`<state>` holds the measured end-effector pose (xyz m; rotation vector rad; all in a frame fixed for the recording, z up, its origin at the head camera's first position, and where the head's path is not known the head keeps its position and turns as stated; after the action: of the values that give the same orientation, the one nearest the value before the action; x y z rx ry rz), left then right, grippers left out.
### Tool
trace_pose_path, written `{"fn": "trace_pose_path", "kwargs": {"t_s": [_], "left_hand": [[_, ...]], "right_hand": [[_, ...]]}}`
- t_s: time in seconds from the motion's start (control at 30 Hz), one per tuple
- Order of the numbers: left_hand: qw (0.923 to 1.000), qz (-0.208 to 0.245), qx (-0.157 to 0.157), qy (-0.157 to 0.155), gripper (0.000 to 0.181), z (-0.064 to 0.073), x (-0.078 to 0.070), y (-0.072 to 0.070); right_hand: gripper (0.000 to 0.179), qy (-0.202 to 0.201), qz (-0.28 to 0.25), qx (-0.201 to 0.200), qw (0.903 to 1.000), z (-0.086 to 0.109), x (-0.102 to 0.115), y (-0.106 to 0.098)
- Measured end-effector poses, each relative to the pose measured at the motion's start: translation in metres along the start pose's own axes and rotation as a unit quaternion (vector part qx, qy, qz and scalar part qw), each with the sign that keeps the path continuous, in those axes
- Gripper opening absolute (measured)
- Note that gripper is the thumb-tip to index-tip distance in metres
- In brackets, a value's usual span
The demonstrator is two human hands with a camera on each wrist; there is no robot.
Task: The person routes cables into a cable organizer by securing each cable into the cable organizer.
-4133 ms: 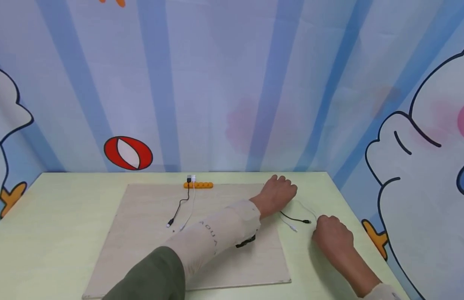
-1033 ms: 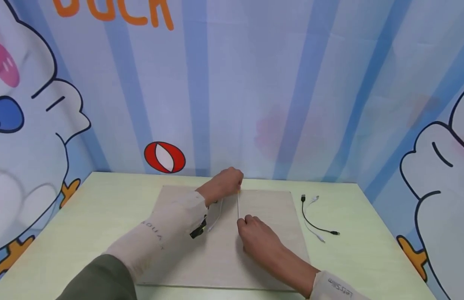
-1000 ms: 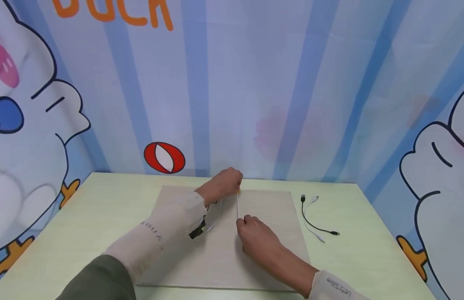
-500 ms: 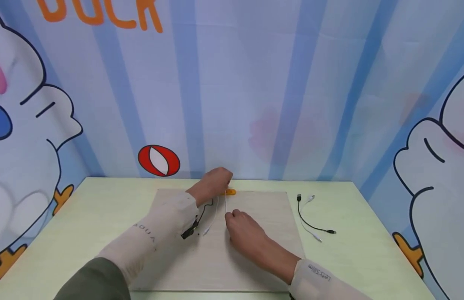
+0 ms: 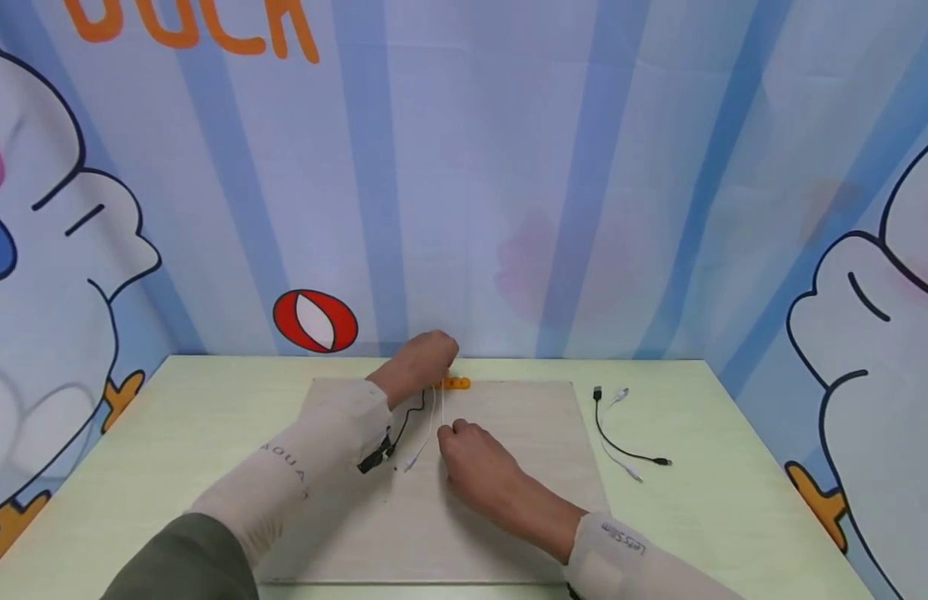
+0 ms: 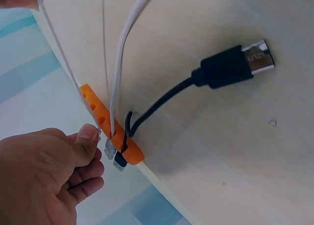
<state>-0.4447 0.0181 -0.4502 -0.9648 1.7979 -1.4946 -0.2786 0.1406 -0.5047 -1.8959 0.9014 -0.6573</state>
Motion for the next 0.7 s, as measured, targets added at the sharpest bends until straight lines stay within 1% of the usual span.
{"fn": "trace_pose_path", "kwargs": {"t_s": [0.03,0.07,0.1,0.13,0.23,0.3,0.33,0.4,0.5,0.53,0.57,0.7], "left_hand": [[1.0000,0.002,0.001,0.000,0.013,0.000,0.000,-0.001],[1.0000,-0.004,-0.004,0.001,0.013,-0.001,0.000,0.001],[1.0000,-0.005,-0.002,0.000,0.013,0.002,-0.003,-0.004],[0.9999,-0.011,-0.007,0.001,0.013,0.004,-0.005,-0.008],[0.9997,-0.024,-0.010,0.003,0.015,0.017,-0.016,-0.028],[0.9998,-0.020,-0.003,0.002,0.016,0.028,-0.025,-0.047],[0.9998,-0.021,-0.004,0.003,0.017,0.032,-0.028,-0.051],[0.9999,-0.013,0.004,0.001,0.017,0.038,-0.032,-0.059],[0.9999,-0.012,0.005,0.005,0.017,0.039,-0.033,-0.061],[0.9999,-0.011,-0.003,0.010,0.017,0.036,-0.030,-0.055],[0.9998,-0.010,-0.011,0.014,0.017,0.030,-0.024,-0.043],[0.9998,-0.001,-0.010,0.015,0.020,0.025,-0.022,-0.039]], "right_hand": [[0.004,-0.002,0.004,0.004,1.0000,0.000,0.001,0.000],[0.006,-0.004,0.009,0.008,0.9999,-0.001,0.001,0.001],[0.006,-0.001,0.012,0.015,0.9998,-0.002,-0.004,0.012],[0.009,-0.002,0.019,0.021,0.9996,-0.002,-0.003,0.013],[0.017,-0.011,0.036,0.034,0.9987,-0.003,-0.002,0.015],[0.021,-0.014,0.040,0.040,0.9983,-0.003,-0.002,0.016],[0.022,-0.016,0.042,0.042,0.9981,-0.003,-0.001,0.016],[0.023,-0.018,0.046,0.046,0.9977,-0.002,0.001,0.016],[0.023,-0.020,0.048,0.052,0.9973,-0.002,0.002,0.015],[0.023,-0.020,0.049,0.054,0.9971,-0.002,0.003,0.015],[0.023,-0.021,0.050,0.057,0.9969,-0.002,0.003,0.015],[0.021,-0.020,0.051,0.064,0.9964,-0.004,0.004,0.016]]}}
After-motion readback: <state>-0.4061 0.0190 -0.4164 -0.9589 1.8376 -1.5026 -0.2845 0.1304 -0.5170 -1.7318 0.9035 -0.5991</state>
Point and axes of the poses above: each hand's wrist, its own z-axis away from the middle knuckle, its own y-axis out of the palm, x = y × z, the point moved 3 cm from there along -z, towards the middle knuckle, and after that the axes turned 10 degrees about -x, right-handed, at the moved point
